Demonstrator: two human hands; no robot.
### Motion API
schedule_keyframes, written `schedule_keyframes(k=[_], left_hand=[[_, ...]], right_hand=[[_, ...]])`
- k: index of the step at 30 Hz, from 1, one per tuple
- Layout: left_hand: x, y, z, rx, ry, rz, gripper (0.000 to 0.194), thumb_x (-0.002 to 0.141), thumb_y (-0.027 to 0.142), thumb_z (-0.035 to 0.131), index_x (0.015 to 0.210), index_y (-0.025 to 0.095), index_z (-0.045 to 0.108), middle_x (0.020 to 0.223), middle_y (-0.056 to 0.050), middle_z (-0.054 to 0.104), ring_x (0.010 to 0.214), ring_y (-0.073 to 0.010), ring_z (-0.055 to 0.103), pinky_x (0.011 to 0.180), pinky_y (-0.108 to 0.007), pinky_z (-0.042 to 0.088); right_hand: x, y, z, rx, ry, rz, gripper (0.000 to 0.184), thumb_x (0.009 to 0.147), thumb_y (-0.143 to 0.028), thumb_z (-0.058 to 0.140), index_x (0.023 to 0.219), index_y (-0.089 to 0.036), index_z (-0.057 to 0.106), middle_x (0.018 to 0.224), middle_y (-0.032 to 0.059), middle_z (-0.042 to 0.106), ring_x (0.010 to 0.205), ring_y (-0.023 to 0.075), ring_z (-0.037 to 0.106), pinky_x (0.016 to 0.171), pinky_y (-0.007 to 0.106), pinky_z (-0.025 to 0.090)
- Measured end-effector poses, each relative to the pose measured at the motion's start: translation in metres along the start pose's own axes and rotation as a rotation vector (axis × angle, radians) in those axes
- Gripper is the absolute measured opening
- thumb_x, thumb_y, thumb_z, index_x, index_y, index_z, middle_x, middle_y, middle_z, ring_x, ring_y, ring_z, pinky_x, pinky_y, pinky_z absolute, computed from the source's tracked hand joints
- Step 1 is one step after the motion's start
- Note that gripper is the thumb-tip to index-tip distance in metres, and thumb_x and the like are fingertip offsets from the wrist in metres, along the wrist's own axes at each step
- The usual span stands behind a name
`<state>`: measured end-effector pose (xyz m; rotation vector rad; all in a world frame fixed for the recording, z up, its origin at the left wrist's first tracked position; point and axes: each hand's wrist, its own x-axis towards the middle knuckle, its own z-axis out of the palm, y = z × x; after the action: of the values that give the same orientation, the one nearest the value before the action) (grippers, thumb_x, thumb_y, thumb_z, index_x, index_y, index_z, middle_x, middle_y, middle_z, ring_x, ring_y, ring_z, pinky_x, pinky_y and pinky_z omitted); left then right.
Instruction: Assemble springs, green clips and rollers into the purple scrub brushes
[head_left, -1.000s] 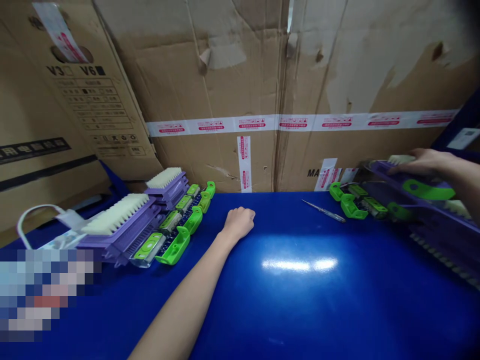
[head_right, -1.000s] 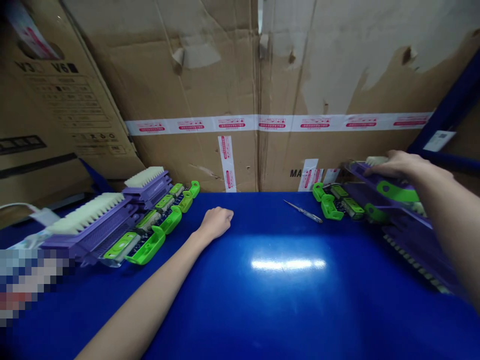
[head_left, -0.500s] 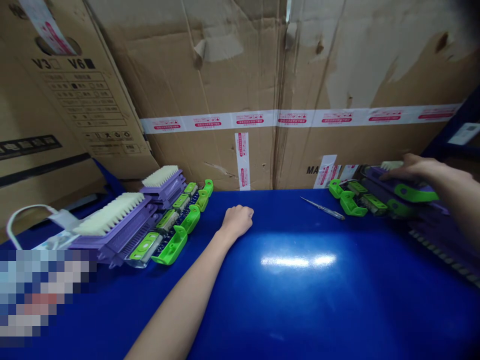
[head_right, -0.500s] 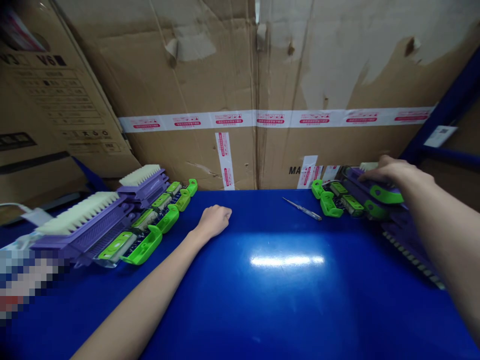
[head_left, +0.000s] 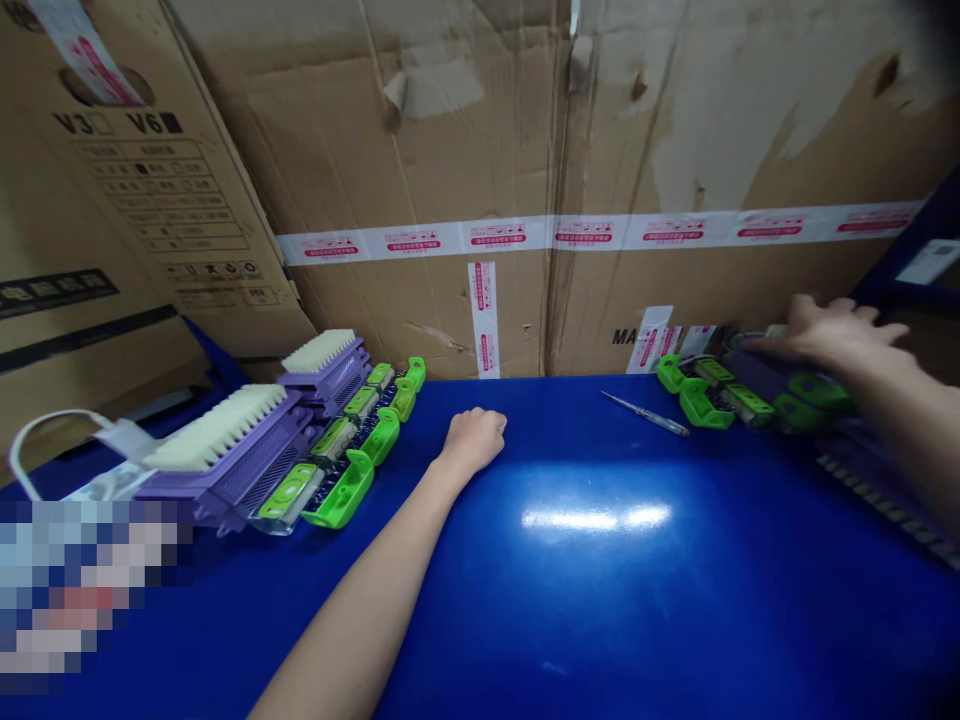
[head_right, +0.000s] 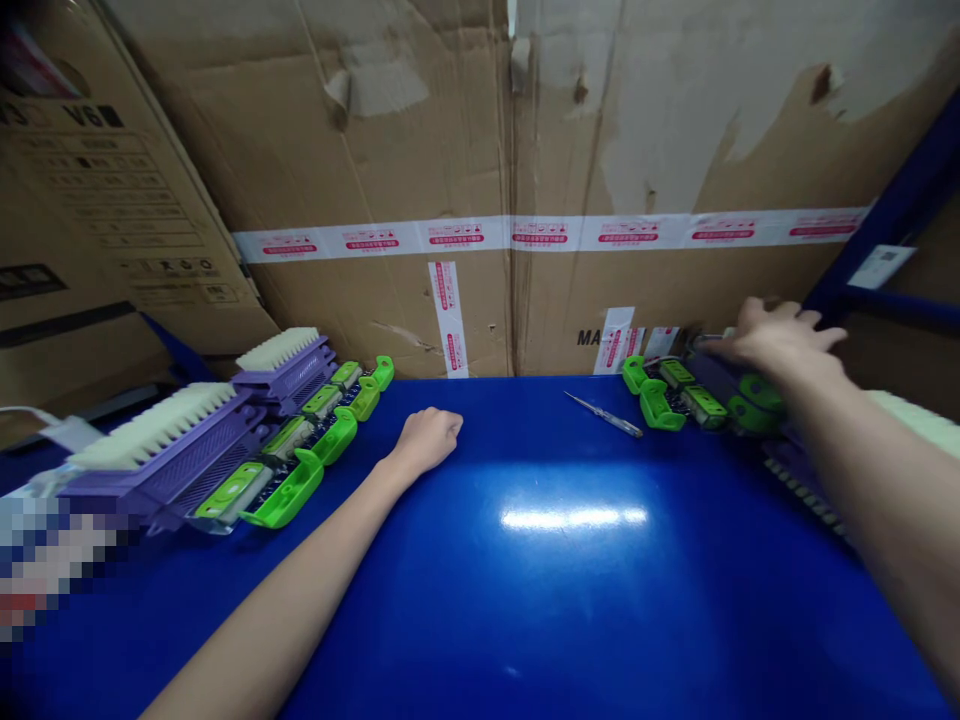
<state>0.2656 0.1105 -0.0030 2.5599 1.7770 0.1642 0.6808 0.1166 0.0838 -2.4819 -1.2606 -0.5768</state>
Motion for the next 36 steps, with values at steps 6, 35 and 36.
schedule_keyframes(k=[6,35,36], left_hand=[[0.0,0.0,0.0,0.011,0.013,0.007,0.025,0.074,0.011,0.043,0.07,0.021,0.065,0.078,-0.008,0.067,0.081,-0.0236,0.064,0.068,-0.031,0.039],[-0.006,0.007,-0.003,0.086,-0.002,-0.001,0.024,0.076,0.012,0.042,0.074,0.021,0.064,0.08,-0.007,0.067,0.082,-0.0233,0.064,0.066,-0.03,0.039],[-0.006,0.007,-0.003,0.086,-0.004,-0.002,0.024,0.076,0.012,0.042,0.074,0.021,0.064,0.08,-0.007,0.067,0.082,-0.0233,0.064,0.067,-0.03,0.04]], right_hand=[[-0.11,-0.085,-0.013,0.185,0.03,-0.446,0.049,0.091,-0.036,0.031,0.129,-0.008,0.045,0.111,0.0249,0.059,0.101,0.0346,0.053,0.079,0.044,0.037],[-0.196,-0.135,-0.002,0.172,-0.455,-0.885,0.015,0.07,-0.011,0.045,0.072,-0.02,0.057,0.076,0.0043,0.067,0.069,0.0174,0.06,0.052,0.028,0.019],[-0.196,-0.135,-0.002,0.171,-0.454,-0.887,0.015,0.071,-0.011,0.046,0.072,-0.02,0.057,0.076,0.0043,0.067,0.07,0.0173,0.06,0.052,0.027,0.019]])
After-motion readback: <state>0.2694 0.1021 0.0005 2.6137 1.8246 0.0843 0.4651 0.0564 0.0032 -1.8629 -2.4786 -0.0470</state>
